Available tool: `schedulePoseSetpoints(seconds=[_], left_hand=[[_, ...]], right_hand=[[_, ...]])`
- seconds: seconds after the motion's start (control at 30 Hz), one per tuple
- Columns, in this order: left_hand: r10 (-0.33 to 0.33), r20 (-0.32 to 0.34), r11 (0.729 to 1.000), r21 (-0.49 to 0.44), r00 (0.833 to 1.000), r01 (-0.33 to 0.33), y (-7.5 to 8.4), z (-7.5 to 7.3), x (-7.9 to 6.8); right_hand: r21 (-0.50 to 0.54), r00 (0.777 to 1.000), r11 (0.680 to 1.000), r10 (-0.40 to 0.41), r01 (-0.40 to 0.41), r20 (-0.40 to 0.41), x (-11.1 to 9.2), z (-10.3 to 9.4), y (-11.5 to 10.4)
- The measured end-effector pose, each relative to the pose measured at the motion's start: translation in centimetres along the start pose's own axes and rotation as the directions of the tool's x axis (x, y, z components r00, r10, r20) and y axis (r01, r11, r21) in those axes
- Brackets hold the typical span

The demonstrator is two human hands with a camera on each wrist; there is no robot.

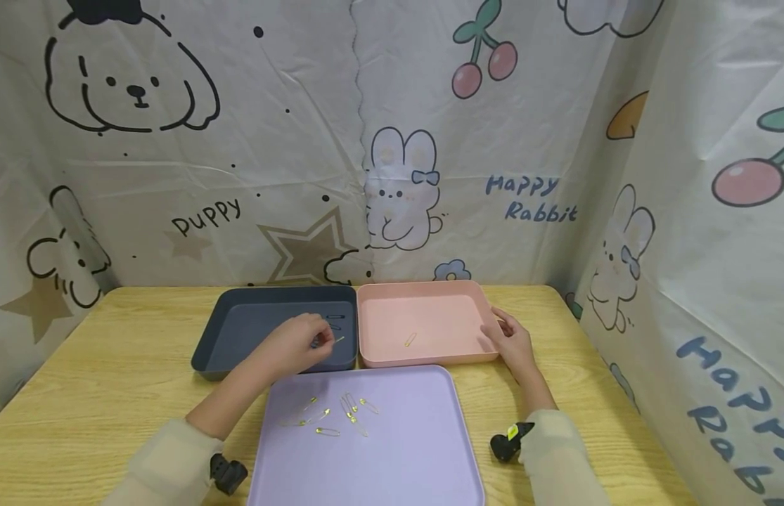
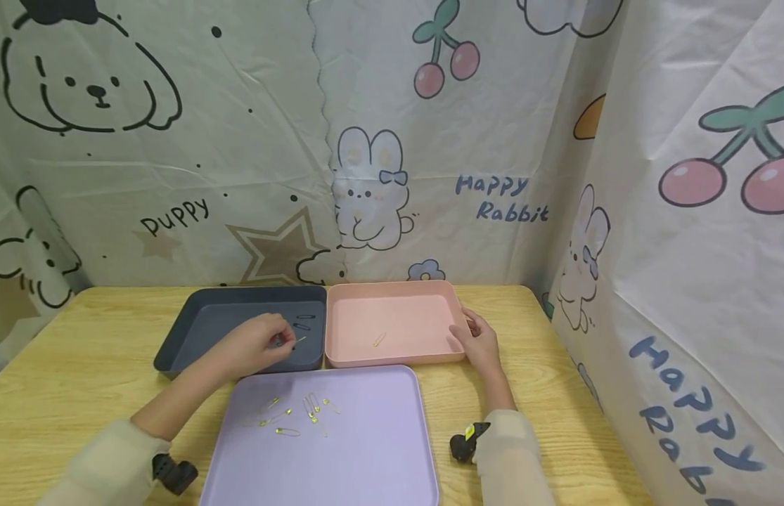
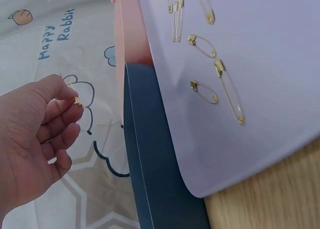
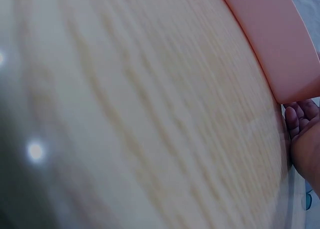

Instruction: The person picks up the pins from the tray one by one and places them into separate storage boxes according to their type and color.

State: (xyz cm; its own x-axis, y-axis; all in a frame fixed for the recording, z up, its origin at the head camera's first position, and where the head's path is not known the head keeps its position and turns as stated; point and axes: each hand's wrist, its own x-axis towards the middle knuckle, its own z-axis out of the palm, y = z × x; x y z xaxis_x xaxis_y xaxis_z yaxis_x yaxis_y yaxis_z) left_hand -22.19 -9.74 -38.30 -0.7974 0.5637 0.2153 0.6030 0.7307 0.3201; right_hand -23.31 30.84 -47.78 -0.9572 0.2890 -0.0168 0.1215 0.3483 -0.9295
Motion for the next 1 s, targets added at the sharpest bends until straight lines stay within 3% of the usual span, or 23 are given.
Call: schedulePoseSetpoints(seconds=[0.2, 1.0], left_hand=[[0.017, -0.014, 1.0, 0.001, 1.0, -0.017, 0.0, 0.2, 1.1], [-0.045, 0.039, 0.998, 0.037, 0.998, 0.043, 1.7, 0.9, 6.7]], right_hand=[[-0.011, 1.0, 1.0, 0.004, -0.004, 0.002, 0.1, -0.1, 0.2], [0.031, 1.0, 0.999, -0.029, 0.029, 0.0, 0.1, -0.1, 0.2]])
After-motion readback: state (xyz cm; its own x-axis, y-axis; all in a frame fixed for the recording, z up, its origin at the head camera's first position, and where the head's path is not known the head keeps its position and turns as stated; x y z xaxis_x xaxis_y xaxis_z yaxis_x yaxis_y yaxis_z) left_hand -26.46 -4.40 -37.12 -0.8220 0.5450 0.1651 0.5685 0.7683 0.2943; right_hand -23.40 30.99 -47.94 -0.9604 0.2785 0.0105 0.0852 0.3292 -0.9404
